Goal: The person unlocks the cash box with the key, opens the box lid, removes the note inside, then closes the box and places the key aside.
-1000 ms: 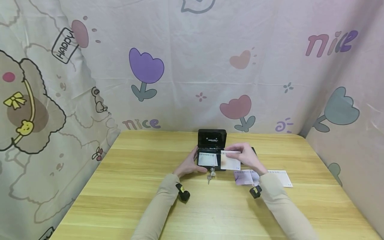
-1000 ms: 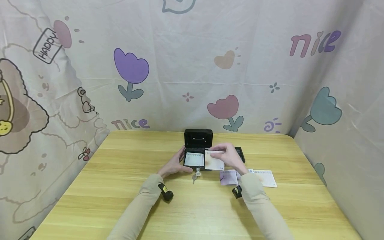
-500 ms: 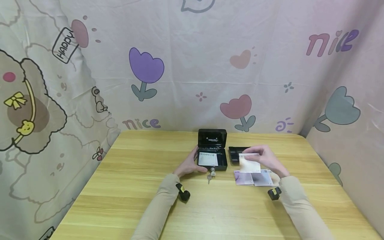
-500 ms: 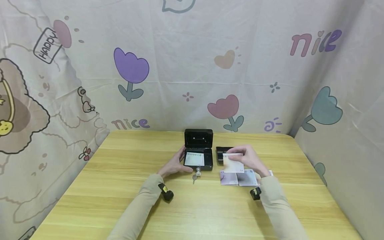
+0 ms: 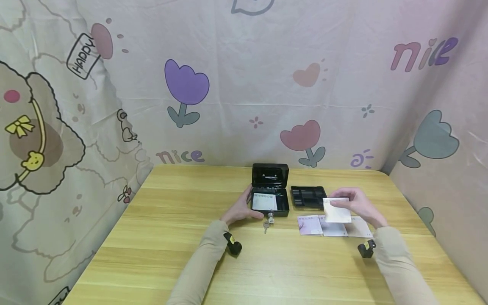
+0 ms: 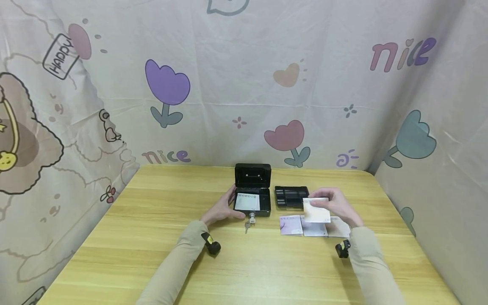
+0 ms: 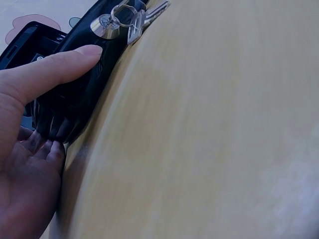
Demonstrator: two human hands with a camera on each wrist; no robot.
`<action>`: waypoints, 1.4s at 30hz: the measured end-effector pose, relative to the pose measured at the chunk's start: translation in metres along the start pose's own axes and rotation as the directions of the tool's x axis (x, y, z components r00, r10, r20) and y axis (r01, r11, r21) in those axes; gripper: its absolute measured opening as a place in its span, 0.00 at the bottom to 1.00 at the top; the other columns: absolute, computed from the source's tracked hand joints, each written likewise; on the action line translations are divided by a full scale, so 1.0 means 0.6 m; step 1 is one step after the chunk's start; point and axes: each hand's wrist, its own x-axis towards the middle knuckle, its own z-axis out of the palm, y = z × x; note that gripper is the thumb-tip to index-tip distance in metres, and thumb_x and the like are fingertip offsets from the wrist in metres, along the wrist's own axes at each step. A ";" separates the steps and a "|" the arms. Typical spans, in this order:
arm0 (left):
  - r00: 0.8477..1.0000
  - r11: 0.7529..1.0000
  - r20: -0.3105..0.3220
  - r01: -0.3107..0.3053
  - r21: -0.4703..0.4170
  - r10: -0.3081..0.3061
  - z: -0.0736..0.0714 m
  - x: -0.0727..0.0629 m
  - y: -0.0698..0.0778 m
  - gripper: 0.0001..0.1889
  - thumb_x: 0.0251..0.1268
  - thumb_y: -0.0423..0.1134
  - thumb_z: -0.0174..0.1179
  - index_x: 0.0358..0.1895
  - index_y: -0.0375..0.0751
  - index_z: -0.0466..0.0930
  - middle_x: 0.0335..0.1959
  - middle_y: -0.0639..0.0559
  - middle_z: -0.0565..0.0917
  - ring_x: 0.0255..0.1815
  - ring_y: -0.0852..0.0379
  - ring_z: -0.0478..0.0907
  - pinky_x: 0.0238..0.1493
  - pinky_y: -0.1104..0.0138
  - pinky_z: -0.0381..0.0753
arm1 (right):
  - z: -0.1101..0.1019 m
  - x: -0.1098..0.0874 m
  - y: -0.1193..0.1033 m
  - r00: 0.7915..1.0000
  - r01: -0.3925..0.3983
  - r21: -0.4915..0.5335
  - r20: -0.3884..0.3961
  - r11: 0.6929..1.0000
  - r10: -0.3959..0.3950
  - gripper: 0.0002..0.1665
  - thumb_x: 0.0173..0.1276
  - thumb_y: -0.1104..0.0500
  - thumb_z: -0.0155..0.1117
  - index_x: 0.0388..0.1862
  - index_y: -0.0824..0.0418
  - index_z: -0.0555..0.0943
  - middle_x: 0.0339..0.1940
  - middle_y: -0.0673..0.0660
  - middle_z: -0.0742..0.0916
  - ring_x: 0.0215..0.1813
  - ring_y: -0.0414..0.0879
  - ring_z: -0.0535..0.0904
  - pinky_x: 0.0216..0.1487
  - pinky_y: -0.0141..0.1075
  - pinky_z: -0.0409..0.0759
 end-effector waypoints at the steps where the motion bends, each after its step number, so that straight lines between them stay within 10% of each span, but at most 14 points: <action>1: 1.000 1.000 0.000 -0.003 0.000 0.003 0.000 0.000 0.000 0.67 0.45 0.34 0.79 0.81 0.34 0.34 0.84 0.37 0.39 0.84 0.38 0.44 0.85 0.51 0.48 | -0.005 -0.003 0.005 1.000 -0.005 -0.003 -0.004 1.000 0.005 0.19 0.66 0.59 0.70 0.51 0.71 0.84 0.42 0.37 0.89 0.46 0.27 0.79 0.46 0.26 0.78; 20: 1.000 1.000 -0.005 -0.002 0.000 0.002 -0.002 0.002 -0.003 0.68 0.44 0.35 0.80 0.82 0.34 0.35 0.84 0.37 0.39 0.84 0.38 0.45 0.84 0.50 0.49 | -0.092 -0.046 0.074 0.994 -0.113 -0.126 -0.019 0.985 0.112 0.23 0.72 0.56 0.65 0.57 0.72 0.81 0.44 0.27 0.82 0.47 0.22 0.74 0.46 0.24 0.74; 33: 1.000 1.000 0.003 -0.008 -0.016 0.008 -0.001 0.004 -0.006 0.68 0.44 0.34 0.79 0.82 0.34 0.34 0.84 0.37 0.39 0.84 0.38 0.44 0.84 0.50 0.47 | -0.130 -0.065 0.106 0.990 -0.141 -0.258 -0.029 0.956 0.138 0.20 0.70 0.55 0.67 0.53 0.68 0.85 0.47 0.41 0.87 0.46 0.17 0.71 0.43 0.23 0.71; 42: 1.000 1.000 0.002 -0.013 -0.020 0.013 -0.001 0.003 -0.005 0.68 0.44 0.33 0.79 0.81 0.34 0.34 0.84 0.37 0.39 0.84 0.38 0.44 0.84 0.50 0.47 | -0.146 -0.081 0.123 0.993 -0.121 -0.239 -0.020 0.963 0.120 0.17 0.69 0.58 0.67 0.48 0.71 0.85 0.40 0.30 0.86 0.45 0.19 0.73 0.42 0.23 0.71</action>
